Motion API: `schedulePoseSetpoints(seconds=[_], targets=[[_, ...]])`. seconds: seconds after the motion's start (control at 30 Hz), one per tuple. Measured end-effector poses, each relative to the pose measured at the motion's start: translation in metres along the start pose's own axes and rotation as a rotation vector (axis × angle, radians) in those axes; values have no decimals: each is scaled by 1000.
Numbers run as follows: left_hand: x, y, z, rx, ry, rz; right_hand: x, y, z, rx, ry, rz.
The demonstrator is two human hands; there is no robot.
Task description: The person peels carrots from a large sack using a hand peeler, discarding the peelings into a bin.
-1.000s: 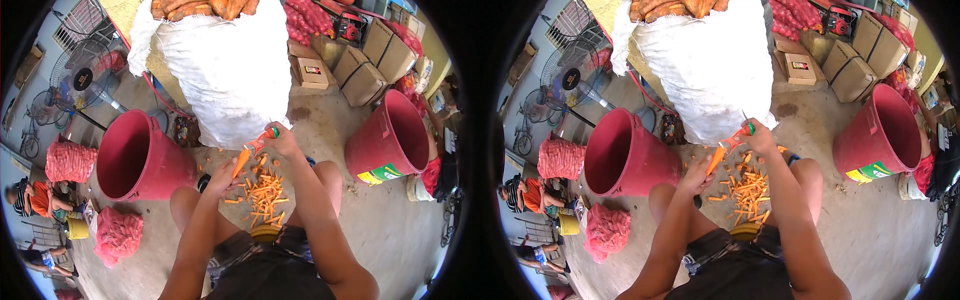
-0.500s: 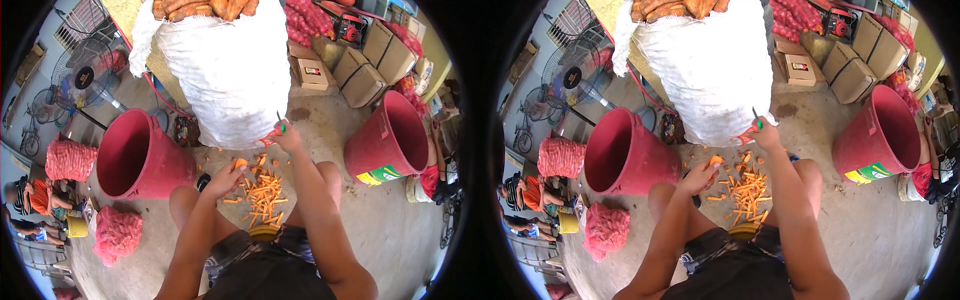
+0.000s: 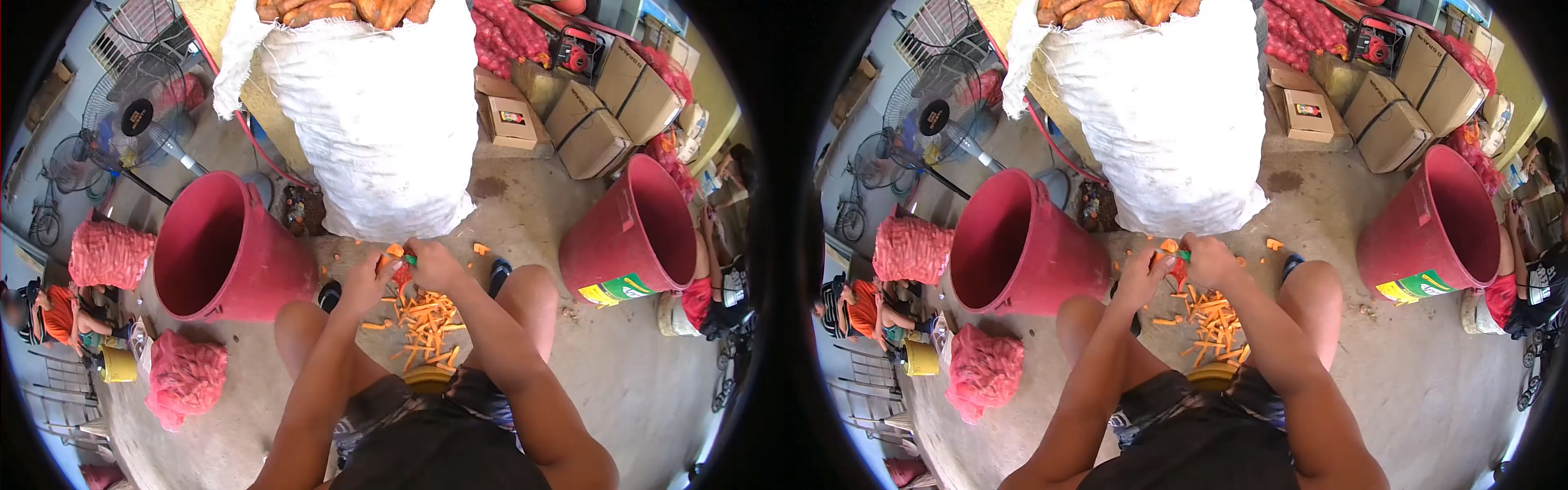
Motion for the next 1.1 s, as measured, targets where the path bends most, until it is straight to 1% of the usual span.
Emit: schedulePoseSetpoints(seconds=[0.03, 0.07, 0.1, 0.13, 0.17, 0.23, 0.27, 0.3, 0.33, 0.37, 0.43, 0.5, 0.57, 0.6, 0.67, 0.73, 0.77, 0.83, 0.87, 0.93, 1.0, 1.03, 1.1], targets=[[-1, 0, 2, 1, 0, 3, -8, 6, -3, -14, 55, -13], [-3, -1, 5, -10, 66, 57, -22, 15, -7, -15, 57, -13], [-7, -3, 7, -23, 134, 108, -48, 32, -12, 117, 86, 89], [-14, -7, 9, -24, 138, 100, -65, 42, -14, 246, 110, 188], [-25, -13, 14, -39, 163, 145, -69, 41, -13, 242, 102, 183], [-28, -26, 18, -78, 193, 189, -71, 35, -15, 316, 100, 215], [-26, -42, 17, -167, 282, 172, -69, 25, -17, 303, 82, 226], [-26, -60, 15, -257, 377, 155, -63, 8, -15, 380, 89, 318], [-21, -88, 14, -342, 363, 25, -57, -14, -15, 452, 100, 413], [-13, -122, 16, -422, 338, -103, -52, -38, -14, 434, 89, 423], [-19, -199, 25, -504, 284, -354, -43, -77, -7, 312, 6, 278], [-12, -267, 29, -622, 168, -646, -40, -98, -3, 310, -9, 283], [-34, -295, 26, -688, 134, -893, -52, -101, -4, 313, -19, 300], [-44, -307, 13, -684, 228, -829, -65, -90, -6, 291, 13, 269], [-93, -300, -19, -645, 427, -688, -73, -79, -1, 268, 36, 254], [-147, -280, -54, -536, 509, -612, -71, -67, 3, 405, 66, 305], [-165, -272, -77, -536, 600, -625, -71, -63, 3, 404, 59, 310], [-201, -259, -122, -530, 674, -597, -72, -61, -2, 361, 28, 214], [-216, -255, -145, -527, 725, -582, -73, -60, -2, 361, 24, 220], [-243, -252, -189, -572, 795, -574, -79, -59, -2, 334, 97, 200], [-253, -264, -240, -608, 727, -636, -88, -50, -5, 334, 68, 224], [-252, -273, -265, -620, 728, -635, -93, -48, -8, 333, 41, 242], [-249, -289, -306, -767, 662, -766, -93, -45, -10, 336, 36, 250]])
Point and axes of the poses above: each hand's wrist, its own z-axis away from the middle knuckle, its own y-axis out of the palm, x = y × z, the point moved 3 cm from there along -z, towards the middle knuckle, and after that the axes turned 8 degrees about z, right-handed, at the moved point
